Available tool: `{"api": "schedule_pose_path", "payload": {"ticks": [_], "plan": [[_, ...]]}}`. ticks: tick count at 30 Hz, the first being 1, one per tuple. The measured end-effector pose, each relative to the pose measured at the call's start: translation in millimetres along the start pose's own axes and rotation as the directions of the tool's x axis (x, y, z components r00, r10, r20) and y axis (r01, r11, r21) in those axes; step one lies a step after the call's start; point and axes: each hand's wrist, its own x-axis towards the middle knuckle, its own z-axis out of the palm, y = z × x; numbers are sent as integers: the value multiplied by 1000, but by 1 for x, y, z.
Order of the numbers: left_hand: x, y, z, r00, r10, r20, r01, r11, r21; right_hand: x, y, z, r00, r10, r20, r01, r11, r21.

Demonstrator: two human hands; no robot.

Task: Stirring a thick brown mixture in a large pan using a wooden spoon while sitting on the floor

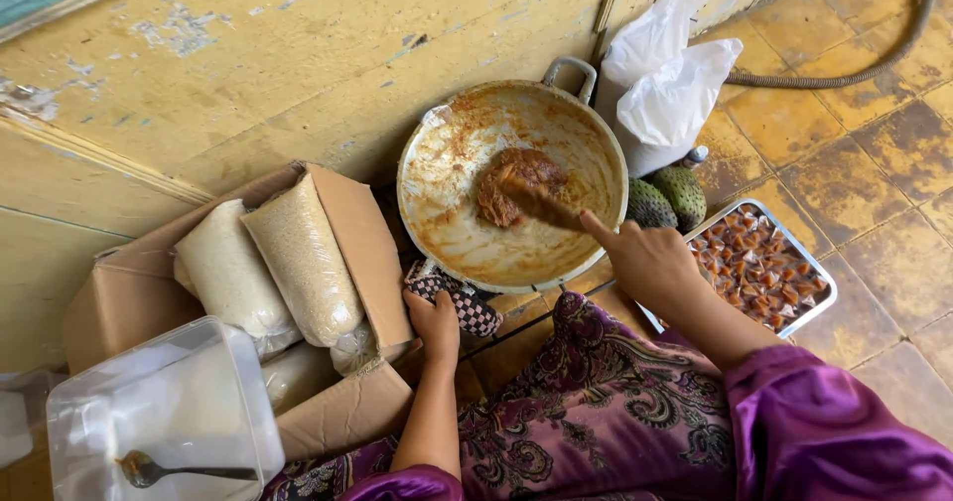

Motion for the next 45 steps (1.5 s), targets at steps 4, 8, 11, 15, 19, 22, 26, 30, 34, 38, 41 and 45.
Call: {"api": "schedule_pose_path", "payload": {"ticks": [4, 8, 11, 15, 19, 22, 26, 30, 34, 38, 41, 45], "plan": [[3, 2, -1, 1000, -4, 6, 4, 1000, 10, 68, -4, 78, 984, 52, -173, -90, 971, -223], [-14, 27, -13, 1000, 7, 4, -7, 1000, 26, 124, -25, 71, 995, 36, -97, -53, 982, -180], [-29, 56, -19, 1000, -4, 10, 4, 1000, 13, 188, -31, 61, 998, 67, 18, -63, 983, -171], [-22, 45, -19, 1000, -10, 25, 10, 1000, -5, 248, -38, 45, 943, 171, 284, -143, 983, -118], [-18, 38, -16, 999, 44, -29, -44, 999, -16, 196, -33, -41, 842, 428, 328, -393, 904, -170], [-23, 25, -11, 999, 30, -18, -31, 998, -51, 172, 22, 22, 952, 210, 225, -236, 967, 98], [-10, 2, 1, 998, 51, -25, -51, 998, -33, 99, 12, 46, 942, 169, 290, -249, 932, 264], [-3, -10, 6, 997, 57, -48, -60, 997, -49, 62, 8, 90, 982, 111, 156, -128, 987, 103], [-1, -9, 2, 997, 80, -20, -80, 997, -14, 13, 2, 40, 984, -30, 177, 21, 998, 53], [3, -26, 12, 998, 54, -18, -54, 999, -10, 17, 11, 9, 994, 62, 92, -52, 992, -112], [-7, -6, 4, 999, 40, -27, -41, 999, -13, 55, 12, 21, 993, 120, -10, -119, 972, -202], [-9, 17, -8, 998, 51, -45, -51, 999, 11, 125, 9, 45, 994, 89, -62, -98, 981, -167]]}}
